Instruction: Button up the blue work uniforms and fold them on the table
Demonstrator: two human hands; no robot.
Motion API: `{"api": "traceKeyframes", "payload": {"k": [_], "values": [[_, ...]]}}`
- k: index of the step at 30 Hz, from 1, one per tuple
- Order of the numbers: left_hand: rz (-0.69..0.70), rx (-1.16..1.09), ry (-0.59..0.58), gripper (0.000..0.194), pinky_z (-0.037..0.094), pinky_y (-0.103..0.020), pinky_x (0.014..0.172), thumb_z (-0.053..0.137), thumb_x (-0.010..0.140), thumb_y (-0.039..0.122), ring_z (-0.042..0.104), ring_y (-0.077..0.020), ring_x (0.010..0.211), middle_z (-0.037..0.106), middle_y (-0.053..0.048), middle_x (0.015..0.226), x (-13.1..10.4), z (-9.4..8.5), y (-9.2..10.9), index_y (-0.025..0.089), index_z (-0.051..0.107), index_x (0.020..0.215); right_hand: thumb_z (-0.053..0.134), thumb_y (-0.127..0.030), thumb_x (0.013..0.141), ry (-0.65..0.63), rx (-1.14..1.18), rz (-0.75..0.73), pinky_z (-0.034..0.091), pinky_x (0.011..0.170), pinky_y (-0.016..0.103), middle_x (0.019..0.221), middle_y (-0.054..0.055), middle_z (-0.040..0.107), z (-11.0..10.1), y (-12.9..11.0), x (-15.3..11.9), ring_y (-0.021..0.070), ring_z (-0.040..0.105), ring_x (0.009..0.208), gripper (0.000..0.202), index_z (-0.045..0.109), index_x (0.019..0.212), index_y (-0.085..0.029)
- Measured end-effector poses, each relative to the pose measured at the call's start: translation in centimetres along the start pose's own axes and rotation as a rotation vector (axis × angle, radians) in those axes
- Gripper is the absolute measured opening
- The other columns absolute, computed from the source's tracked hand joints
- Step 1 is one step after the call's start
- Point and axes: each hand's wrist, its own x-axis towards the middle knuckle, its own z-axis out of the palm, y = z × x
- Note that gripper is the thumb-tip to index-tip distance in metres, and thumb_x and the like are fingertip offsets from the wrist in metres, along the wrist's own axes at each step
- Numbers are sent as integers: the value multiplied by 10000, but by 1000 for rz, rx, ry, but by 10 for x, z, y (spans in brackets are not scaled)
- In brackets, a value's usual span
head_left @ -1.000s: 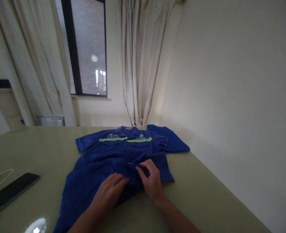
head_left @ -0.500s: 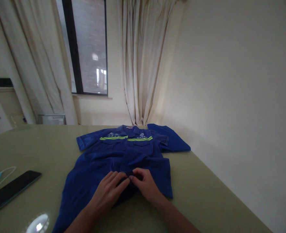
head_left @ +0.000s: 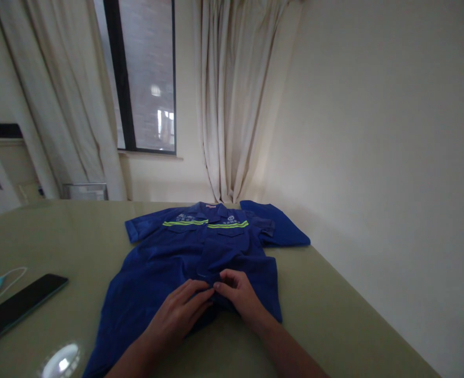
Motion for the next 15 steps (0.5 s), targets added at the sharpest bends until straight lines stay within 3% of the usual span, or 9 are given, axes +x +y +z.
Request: {"api": "traceKeyframes", "payload": {"k": [6,11,15], "values": [[-175,-146,7,221,604,-263,892,556,1005,289,712,-163,996,720,-54,1112,4,0,8,266,718,1155,811,-468,714,20,14,36,430,699,262,716,-13,639,-3,-3,-1,145,540,699,305,723,758,-180],[-262,-292,51,199,614,-228,806,548,1005,282,731,-137,891,741,-24,1018,6,6,5,259,735,1069,831,-480,677,110,-14,65,419,635,252,684,-19,612,-6,2,0,137,524,657,315,723,748,-193],[-309,-282,59,173,606,-231,831,575,994,288,738,-141,911,762,-6,1014,2,11,-1,269,723,1080,755,-569,745,25,99,156,431,577,247,683,17,652,-9,1,1,137,583,603,413,746,809,-161]]}}
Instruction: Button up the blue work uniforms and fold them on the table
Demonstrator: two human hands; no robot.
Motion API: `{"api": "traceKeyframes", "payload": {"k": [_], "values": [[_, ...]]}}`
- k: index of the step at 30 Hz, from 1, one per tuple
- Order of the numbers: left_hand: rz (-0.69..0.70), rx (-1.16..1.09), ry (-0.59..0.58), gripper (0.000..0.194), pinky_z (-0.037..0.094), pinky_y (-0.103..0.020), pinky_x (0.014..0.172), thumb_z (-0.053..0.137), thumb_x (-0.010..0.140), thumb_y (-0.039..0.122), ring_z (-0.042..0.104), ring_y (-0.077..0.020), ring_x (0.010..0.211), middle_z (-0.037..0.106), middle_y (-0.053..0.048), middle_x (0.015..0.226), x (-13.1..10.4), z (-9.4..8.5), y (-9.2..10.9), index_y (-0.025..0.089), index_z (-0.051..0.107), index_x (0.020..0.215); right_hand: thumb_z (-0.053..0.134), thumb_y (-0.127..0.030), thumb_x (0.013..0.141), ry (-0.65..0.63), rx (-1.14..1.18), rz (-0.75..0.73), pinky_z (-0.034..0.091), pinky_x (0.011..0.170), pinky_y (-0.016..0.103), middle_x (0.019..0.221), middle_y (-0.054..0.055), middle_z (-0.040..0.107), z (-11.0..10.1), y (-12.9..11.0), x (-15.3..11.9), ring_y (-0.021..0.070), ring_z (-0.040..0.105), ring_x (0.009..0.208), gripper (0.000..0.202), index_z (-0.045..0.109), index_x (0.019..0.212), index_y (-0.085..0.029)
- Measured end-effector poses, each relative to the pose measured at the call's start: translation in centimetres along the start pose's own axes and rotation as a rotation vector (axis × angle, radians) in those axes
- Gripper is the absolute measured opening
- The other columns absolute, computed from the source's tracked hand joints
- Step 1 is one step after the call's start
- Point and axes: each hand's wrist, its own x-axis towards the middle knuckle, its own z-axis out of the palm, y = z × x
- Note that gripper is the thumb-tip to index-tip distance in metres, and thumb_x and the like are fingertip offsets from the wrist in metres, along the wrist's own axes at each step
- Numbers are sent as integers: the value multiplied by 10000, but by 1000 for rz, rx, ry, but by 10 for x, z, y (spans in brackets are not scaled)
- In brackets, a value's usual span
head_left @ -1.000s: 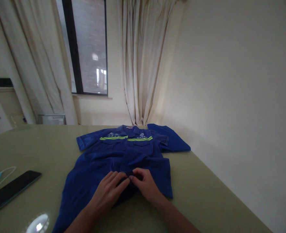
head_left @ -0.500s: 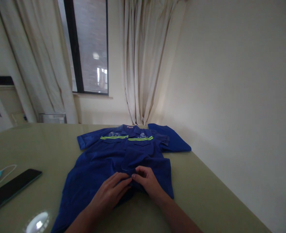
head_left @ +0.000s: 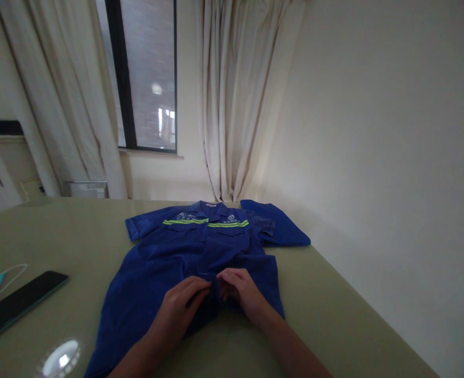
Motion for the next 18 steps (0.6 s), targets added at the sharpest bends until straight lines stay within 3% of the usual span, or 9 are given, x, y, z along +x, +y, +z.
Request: {"api": "traceKeyframes", "payload": {"k": [4,8,12,15,18], "values": [[-3,61,-9,256,598,-230,874,572,994,300,743,-141,946,770,4,1071,-3,-1,-3,298,674,1230,821,-528,701,-67,-31,13,466,569,237,691,24,675,1,-4,-1,128,615,584,420,742,838,-139],[21,134,-22,321,604,-211,799,508,1009,275,743,-136,874,768,1,1001,1,-2,2,302,646,1297,843,-520,681,-66,-145,-12,473,526,227,663,0,658,2,-3,-3,123,605,565,419,733,835,-147],[50,179,-90,255,594,-210,753,474,1005,228,719,-135,811,737,-8,905,8,-6,8,268,711,1088,819,-511,705,-57,-256,26,431,446,208,609,-13,628,0,-2,-3,106,550,501,389,736,810,-146],[100,225,-90,229,592,-260,832,474,998,202,709,-159,929,727,-41,1044,10,-9,6,243,695,957,821,-472,702,-50,-290,37,403,428,203,586,-22,610,0,-3,-4,97,516,485,340,733,779,-153],[242,255,-85,186,571,-298,902,495,998,180,684,-176,1034,732,-51,1114,8,-10,0,231,673,973,799,-468,718,-47,-289,5,390,428,208,582,-32,581,1,-6,-5,101,505,493,320,725,768,-161]]}}
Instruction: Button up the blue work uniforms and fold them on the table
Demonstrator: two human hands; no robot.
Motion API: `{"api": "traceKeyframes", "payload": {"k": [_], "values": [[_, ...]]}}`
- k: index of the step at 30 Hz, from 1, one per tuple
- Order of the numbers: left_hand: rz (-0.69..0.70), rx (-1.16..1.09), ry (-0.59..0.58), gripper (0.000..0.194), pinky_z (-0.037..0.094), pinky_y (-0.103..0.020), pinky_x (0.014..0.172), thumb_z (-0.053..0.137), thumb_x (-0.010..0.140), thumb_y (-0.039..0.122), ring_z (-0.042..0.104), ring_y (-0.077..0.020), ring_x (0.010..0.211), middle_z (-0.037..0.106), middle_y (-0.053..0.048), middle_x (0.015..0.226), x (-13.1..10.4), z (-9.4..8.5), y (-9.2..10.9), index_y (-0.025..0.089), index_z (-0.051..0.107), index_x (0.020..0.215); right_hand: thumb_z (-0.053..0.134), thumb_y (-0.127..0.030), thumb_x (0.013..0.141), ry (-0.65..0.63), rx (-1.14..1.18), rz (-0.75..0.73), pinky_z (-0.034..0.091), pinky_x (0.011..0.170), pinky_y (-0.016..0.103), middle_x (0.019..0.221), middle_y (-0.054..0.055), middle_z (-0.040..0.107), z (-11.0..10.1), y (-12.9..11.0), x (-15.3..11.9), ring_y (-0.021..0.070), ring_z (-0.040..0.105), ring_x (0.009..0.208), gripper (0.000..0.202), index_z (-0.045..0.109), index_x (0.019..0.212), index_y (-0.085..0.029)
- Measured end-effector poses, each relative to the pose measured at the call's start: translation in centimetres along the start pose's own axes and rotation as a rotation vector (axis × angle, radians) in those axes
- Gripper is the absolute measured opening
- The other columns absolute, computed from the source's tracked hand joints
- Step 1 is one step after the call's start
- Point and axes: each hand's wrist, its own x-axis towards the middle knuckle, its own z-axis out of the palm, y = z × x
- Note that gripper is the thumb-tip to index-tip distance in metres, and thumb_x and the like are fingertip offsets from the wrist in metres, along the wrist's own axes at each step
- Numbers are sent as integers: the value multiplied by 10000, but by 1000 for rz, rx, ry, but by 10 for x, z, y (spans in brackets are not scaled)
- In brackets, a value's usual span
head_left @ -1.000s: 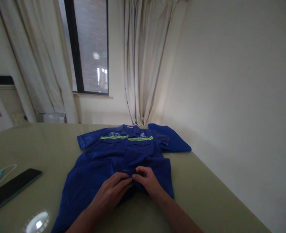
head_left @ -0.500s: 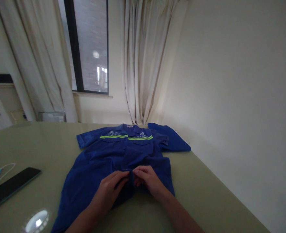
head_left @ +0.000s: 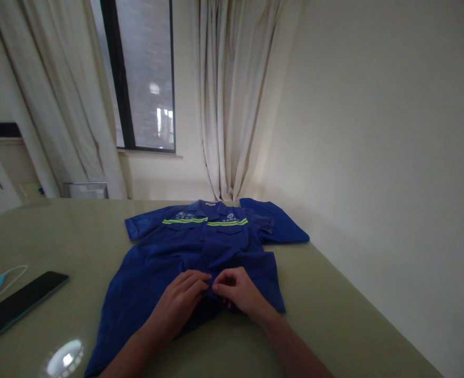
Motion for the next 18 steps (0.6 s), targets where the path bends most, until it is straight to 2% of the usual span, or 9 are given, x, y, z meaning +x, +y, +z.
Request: {"api": "traceKeyframes", "payload": {"k": [6,8,11,14,18], "values": [[163,189,-26,222,513,-301,794,460,1009,132,651,-159,844,727,-30,967,2,-3,3,228,660,1015,787,-406,685,64,150,-5,316,412,193,575,-56,530,6,-4,1,77,424,473,254,687,713,-174],[220,226,-58,214,496,-304,765,453,1021,161,634,-161,815,719,-30,962,5,-7,7,228,656,1028,775,-393,679,102,190,14,264,399,189,548,-67,494,10,-1,2,67,378,456,242,674,696,-174],[232,238,-113,202,477,-310,741,445,1040,212,616,-168,805,703,-32,954,7,-12,10,228,645,1065,753,-387,679,130,206,59,222,387,188,532,-78,463,14,4,3,61,339,445,229,663,696,-178],[241,242,-148,214,459,-312,704,431,1040,198,593,-168,765,677,-23,893,6,-13,11,233,641,1066,741,-408,700,80,129,69,254,393,191,549,-76,485,12,7,4,67,358,438,240,660,722,-184],[340,268,-134,256,456,-308,672,382,1048,186,574,-164,731,652,-28,851,9,-13,16,219,634,1072,778,-403,699,-20,-7,-7,291,458,206,592,-55,546,4,4,3,75,404,489,257,667,714,-172]]}}
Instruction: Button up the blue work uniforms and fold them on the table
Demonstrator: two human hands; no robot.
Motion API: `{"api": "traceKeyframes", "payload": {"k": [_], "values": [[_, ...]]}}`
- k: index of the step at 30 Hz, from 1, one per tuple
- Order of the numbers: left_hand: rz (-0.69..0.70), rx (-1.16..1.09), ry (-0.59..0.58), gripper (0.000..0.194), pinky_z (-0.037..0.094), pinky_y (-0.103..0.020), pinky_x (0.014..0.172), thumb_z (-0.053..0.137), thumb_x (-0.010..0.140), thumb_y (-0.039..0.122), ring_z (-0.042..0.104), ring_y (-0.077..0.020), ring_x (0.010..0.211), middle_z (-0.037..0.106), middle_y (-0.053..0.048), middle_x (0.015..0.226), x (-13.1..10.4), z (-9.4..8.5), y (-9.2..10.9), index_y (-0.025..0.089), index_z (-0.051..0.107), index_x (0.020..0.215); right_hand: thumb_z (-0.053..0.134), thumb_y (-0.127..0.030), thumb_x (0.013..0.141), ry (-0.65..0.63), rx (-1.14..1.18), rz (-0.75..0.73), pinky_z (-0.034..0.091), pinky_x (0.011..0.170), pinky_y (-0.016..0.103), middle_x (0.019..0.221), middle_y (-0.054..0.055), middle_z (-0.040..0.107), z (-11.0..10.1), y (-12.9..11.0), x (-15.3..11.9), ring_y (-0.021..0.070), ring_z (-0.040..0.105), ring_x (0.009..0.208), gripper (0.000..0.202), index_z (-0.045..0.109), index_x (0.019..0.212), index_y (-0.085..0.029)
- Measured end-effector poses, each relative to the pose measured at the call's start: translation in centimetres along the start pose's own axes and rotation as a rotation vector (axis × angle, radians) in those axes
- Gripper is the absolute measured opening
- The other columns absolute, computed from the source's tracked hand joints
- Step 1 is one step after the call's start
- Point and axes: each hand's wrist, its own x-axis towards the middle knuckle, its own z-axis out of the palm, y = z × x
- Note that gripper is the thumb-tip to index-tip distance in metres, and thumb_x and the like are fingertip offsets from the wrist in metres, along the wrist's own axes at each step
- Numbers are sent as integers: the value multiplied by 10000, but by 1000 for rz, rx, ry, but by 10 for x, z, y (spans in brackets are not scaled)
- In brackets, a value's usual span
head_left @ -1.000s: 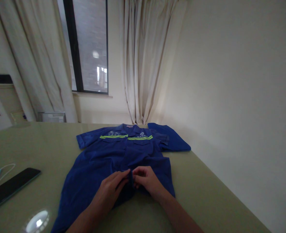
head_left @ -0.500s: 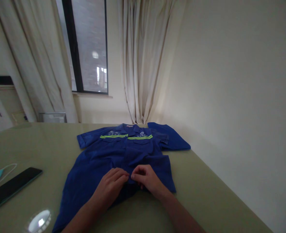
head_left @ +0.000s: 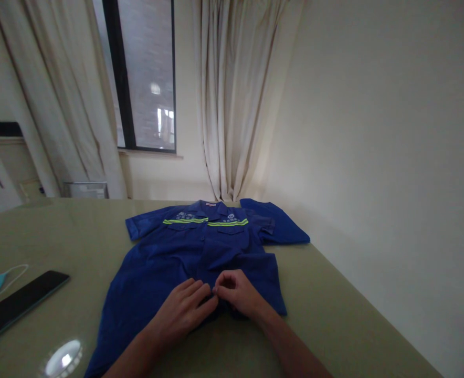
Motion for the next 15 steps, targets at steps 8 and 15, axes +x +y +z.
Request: {"api": "traceKeyframes", "payload": {"k": [8,15], "values": [[-158,-196,60,205,512,-276,736,454,1040,254,629,-154,794,679,-34,911,-4,6,3,231,658,1045,799,-432,651,63,260,147,167,462,235,512,-79,450,6,2,1,61,300,471,306,667,707,-162],[-657,-577,-2,104,522,-248,805,620,965,326,675,-152,875,695,3,941,-9,17,8,262,680,1021,800,-431,669,-61,228,263,116,448,241,527,-85,455,-3,3,2,47,257,434,309,659,720,-161]]}}
